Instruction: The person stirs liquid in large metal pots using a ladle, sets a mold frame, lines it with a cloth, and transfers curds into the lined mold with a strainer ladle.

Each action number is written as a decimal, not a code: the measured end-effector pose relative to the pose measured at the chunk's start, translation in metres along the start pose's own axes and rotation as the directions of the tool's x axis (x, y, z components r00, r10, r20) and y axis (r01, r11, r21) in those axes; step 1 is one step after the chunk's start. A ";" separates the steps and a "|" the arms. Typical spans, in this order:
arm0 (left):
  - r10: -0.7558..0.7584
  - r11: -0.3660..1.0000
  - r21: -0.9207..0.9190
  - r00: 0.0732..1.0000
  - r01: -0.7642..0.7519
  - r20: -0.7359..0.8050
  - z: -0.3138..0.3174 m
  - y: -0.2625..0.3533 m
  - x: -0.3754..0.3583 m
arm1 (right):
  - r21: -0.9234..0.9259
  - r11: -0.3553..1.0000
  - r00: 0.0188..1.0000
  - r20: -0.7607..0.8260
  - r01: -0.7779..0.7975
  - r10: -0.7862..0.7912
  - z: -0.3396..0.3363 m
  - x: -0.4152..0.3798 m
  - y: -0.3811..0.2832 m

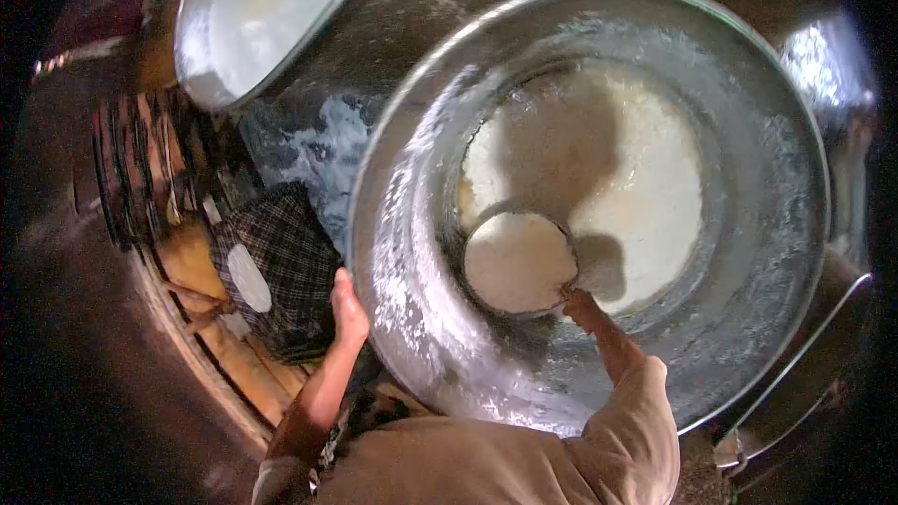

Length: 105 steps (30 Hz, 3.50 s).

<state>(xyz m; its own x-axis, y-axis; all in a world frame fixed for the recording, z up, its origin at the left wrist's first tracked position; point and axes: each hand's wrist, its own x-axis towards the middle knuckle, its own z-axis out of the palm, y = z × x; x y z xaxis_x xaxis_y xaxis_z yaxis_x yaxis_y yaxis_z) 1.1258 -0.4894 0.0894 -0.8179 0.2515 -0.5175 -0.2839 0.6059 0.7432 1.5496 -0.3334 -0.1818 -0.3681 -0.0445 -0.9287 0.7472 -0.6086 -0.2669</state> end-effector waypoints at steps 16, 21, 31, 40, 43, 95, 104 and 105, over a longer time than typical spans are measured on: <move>0.226 0.884 -0.460 0.939 -0.085 0.260 -0.089 -0.061 0.032 | -0.913 0.343 0.975 0.206 0.222 -0.084 0.070 -0.366 -0.177; -0.248 0.828 -0.501 0.966 0.252 0.074 -0.238 -0.170 -0.005 | -0.931 0.356 0.993 0.047 0.082 -0.106 0.182 -0.416 -0.254; -0.652 0.408 -0.907 0.729 0.107 -0.208 -0.208 -0.316 -0.338 | -0.883 0.282 0.922 0.386 0.376 -0.023 0.135 -0.392 -0.259; -0.777 0.112 -0.993 0.621 -0.028 -0.105 -0.055 -0.253 -0.572 | -0.696 0.562 0.873 0.477 0.446 -0.101 0.363 -0.276 -0.200; -0.773 -0.077 -0.990 0.634 -0.118 -0.016 -0.116 -0.270 -0.575 | -0.508 0.830 0.919 0.393 0.230 -0.014 0.517 -0.203 -0.196; 0.087 0.995 0.025 0.971 -0.095 0.223 0.318 0.268 -0.396 | 0.265 0.964 0.059 -0.962 -0.028 0.266 -0.413 -0.376 0.006; 0.053 0.966 0.252 0.999 -0.052 0.003 0.310 0.266 -0.410 | 0.665 0.506 0.714 -0.688 0.549 0.129 -0.344 -0.175 0.023; -0.008 0.970 0.243 1.000 0.010 -0.009 0.311 0.271 -0.411 | 0.711 0.388 0.752 -0.655 0.586 0.066 -0.336 -0.156 0.036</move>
<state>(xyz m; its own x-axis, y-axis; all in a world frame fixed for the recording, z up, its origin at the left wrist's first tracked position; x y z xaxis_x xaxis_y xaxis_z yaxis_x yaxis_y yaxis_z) 1.5410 -0.1940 0.3715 -0.8198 0.2401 -0.5198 -0.1621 0.7735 0.6128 1.8195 -0.0822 -0.1326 0.1354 0.4454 -0.8850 -0.3191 -0.8261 -0.4645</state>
